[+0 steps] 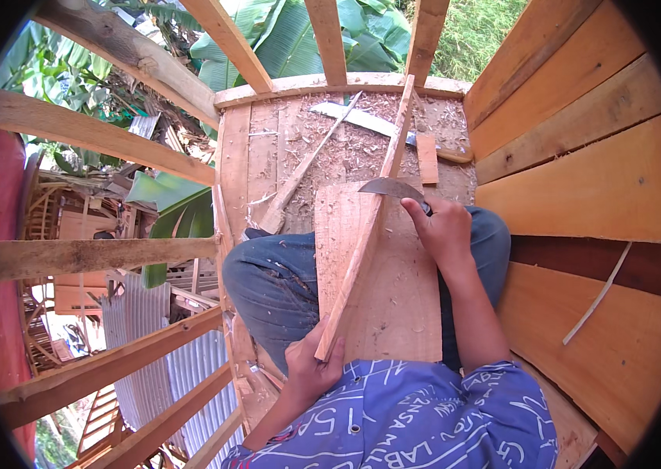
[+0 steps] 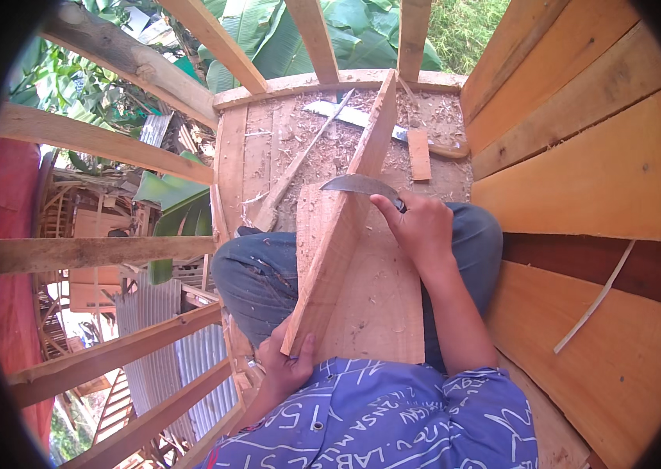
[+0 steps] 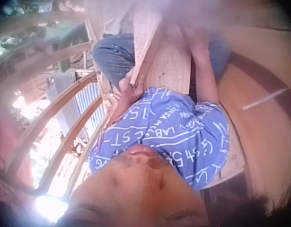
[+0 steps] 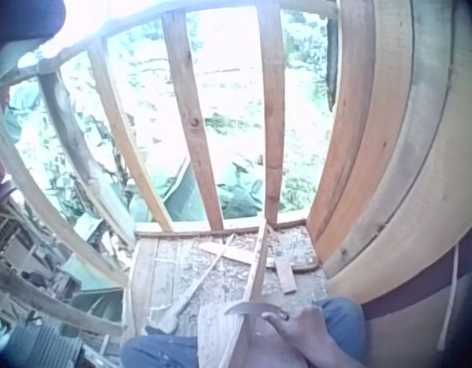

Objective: The person sits cross-legged on a wooden floor and uses a curved knife to shave and shape a rectangular piece of light-colored wood. They hold the wood with their left hand and repeatedly scrape the surface with the knife in their right hand, removing thin shavings to smooth the edges and face of the plank.

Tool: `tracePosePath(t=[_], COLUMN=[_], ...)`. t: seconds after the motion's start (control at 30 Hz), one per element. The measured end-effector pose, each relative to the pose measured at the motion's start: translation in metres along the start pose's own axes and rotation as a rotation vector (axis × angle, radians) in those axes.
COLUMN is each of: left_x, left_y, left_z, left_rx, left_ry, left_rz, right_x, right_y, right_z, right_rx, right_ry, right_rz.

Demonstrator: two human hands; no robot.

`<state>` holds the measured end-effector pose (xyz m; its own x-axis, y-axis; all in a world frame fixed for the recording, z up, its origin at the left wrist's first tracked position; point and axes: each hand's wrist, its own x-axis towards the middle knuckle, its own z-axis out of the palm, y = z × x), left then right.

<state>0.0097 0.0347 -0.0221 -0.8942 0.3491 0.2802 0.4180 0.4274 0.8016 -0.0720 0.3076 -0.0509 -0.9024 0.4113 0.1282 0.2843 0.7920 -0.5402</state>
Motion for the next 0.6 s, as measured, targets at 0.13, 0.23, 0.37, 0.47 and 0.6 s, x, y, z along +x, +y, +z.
tracePosePath(t=[0.13, 0.23, 0.37, 0.47, 0.6], left_x=[0.001, -0.002, -0.003, -0.007, 0.000], left_y=[0.004, 0.003, 0.006, 0.007, 0.008], left_z=[0.001, 0.002, 0.000, -0.002, -0.004], left_rx=[0.003, -0.022, 0.017, 0.046, 0.038], left_ry=[0.004, 0.015, -0.019, -0.040, -0.044], left_rz=[-0.022, -0.046, -0.028, 0.012, -0.007], right_x=[-0.007, -0.021, -0.012, 0.018, -0.014], right_y=[-0.008, -0.019, -0.013, 0.022, -0.004], right_z=[-0.002, -0.003, -0.007, -0.001, -0.014], right_rx=[0.063, 0.165, 0.247, 0.384, 0.351], right_ry=[-0.057, -0.096, -0.108, -0.057, -0.120], right_rz=[0.016, -0.132, -0.054, 0.271, -0.068])
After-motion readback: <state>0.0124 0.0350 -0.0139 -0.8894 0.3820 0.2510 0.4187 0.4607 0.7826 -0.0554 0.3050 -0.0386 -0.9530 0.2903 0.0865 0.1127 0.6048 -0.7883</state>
